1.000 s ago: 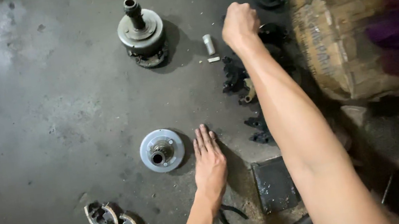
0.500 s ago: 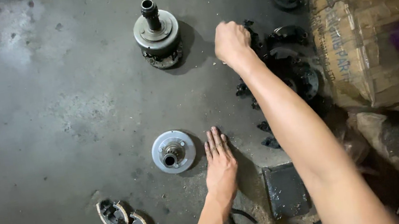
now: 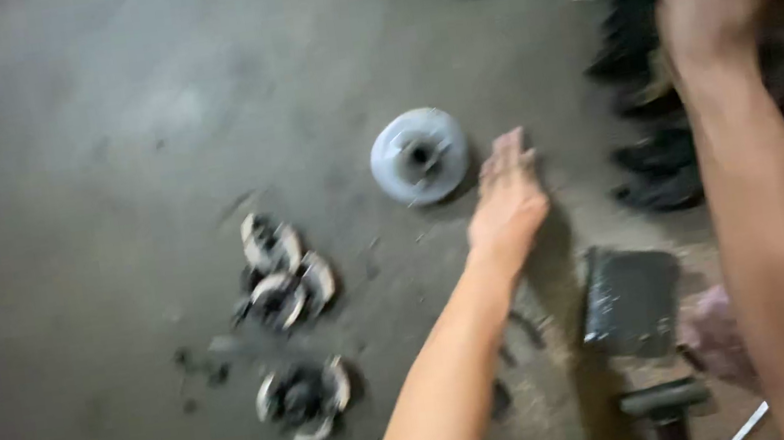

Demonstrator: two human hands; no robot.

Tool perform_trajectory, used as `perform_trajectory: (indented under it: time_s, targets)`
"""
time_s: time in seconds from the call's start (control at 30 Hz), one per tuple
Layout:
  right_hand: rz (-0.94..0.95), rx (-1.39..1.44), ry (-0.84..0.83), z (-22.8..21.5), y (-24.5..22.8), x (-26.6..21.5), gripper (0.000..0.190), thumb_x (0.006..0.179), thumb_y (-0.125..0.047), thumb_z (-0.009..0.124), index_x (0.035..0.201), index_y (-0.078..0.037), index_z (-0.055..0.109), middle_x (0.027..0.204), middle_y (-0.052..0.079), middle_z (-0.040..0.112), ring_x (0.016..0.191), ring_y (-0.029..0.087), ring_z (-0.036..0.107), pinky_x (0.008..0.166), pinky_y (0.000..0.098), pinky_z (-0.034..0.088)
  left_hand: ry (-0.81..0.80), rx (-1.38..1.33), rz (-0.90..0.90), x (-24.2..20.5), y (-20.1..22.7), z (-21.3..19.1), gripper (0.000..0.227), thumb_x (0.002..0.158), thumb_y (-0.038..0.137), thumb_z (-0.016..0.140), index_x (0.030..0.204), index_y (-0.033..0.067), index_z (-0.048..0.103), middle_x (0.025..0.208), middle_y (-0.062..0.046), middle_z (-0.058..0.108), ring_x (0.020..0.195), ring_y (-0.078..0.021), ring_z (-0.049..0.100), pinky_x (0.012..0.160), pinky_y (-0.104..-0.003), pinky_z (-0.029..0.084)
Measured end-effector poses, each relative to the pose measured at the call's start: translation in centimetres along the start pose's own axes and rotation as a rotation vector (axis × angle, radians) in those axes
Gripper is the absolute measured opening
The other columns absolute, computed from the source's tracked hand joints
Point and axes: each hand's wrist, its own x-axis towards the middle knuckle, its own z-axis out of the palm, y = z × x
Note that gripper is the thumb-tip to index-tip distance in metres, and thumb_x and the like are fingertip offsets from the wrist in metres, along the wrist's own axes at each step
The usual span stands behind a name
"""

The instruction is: The person assembles mechanical components on the floor, using a hammer to tap a metal piece into place and then fitting curved brake shoes into a circular housing. They use pliers to manipulate small metal clips and springs, securing the parts together.

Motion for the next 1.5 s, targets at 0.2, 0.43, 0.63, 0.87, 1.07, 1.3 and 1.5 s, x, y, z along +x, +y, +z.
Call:
perform_trajectory:
  time_s: [0.2,0.43,0.63,0.87,1.07,1.3,1.5]
  targets:
    - [0.318,-0.036,0.261,5.1,-18.8,-15.3,0.024,0.106,-0.008,0.069,0.120,0.011,0.070,0.108,0.021,0.072,0.091,0.028,0.065,0.086,0.0371,0.056,0.065,-0.151,0.100,-5.7,-0.6,-3.0,0.040,0.100,0.006,0.050,0.137,-0.0041,0.058,0.159,-0.031,0.038,0.151,-0.0409,0.044,0.115,-0.055,0.050]
    - [1.146,0.952,0.236,12.4,-22.6,-33.7,0.062,0.096,-0.070,0.043,0.073,-0.019,0.069,0.129,-0.004,0.071,0.101,0.011,0.067,0.082,0.0330,0.054,0.219,-0.269,0.272,-19.0,-8.6,-21.3,0.080,0.100,0.044,0.072,0.158,0.0047,0.034,0.170,-0.021,0.023,0.163,-0.0356,0.025,0.132,-0.056,0.031]
    - [1.151,1.397,0.346,20.3,-31.7,-22.2,0.077,0.089,-0.065,0.055,0.138,-0.006,0.058,0.139,0.017,0.065,0.130,0.039,0.064,0.109,0.0581,0.051,0.014,-0.027,0.431,-28.7,-23.0,-24.4,0.055,0.092,0.004,0.057,0.146,0.0051,0.052,0.151,-0.019,0.054,0.138,-0.0343,0.055,0.102,-0.060,0.050]
    - [0.813,-0.110,-0.237,23.1,-30.2,-33.4,0.016,0.096,-0.018,0.078,0.110,-0.010,0.077,0.096,0.013,0.077,0.092,0.027,0.076,0.074,0.0354,0.061,-0.359,0.150,0.124,-41.4,-30.0,-20.2,0.065,0.073,0.037,0.085,0.129,0.0095,0.067,0.124,-0.015,0.066,0.121,-0.0318,0.061,0.083,-0.046,0.058]
    - [0.246,-0.525,-0.512,29.5,-29.6,-35.1,0.038,0.091,-0.050,0.080,0.079,-0.016,0.068,0.081,0.001,0.062,0.078,0.021,0.069,0.066,0.0310,0.057,0.040,-0.242,-0.383,-48.3,-32.4,-14.9,0.031,0.101,0.025,0.063,0.126,0.0081,0.064,0.111,-0.010,0.064,0.108,-0.0255,0.065,0.086,-0.037,0.054]
    - [0.009,-0.414,-0.830,41.3,-31.6,-31.9,0.038,0.085,-0.007,0.060,0.122,-0.017,0.067,0.105,0.014,0.061,0.099,0.034,0.065,0.084,0.0424,0.057,0.310,-0.222,-0.390,-48.4,-32.6,-18.6,0.021,0.093,0.012,0.069,0.112,0.0040,0.063,0.103,-0.010,0.058,0.093,-0.0293,0.061,0.077,-0.043,0.050]
    - [0.069,-0.389,-0.764,41.5,-29.1,-32.1,0.009,0.088,-0.019,0.066,0.093,-0.013,0.069,0.088,0.009,0.060,0.086,0.031,0.067,0.072,0.0403,0.058,0.279,-0.327,-0.294,-47.8,-30.2,-17.8,0.039,0.080,0.006,0.075,0.117,0.0060,0.063,0.111,-0.011,0.058,0.103,-0.0299,0.060,0.082,-0.042,0.048]
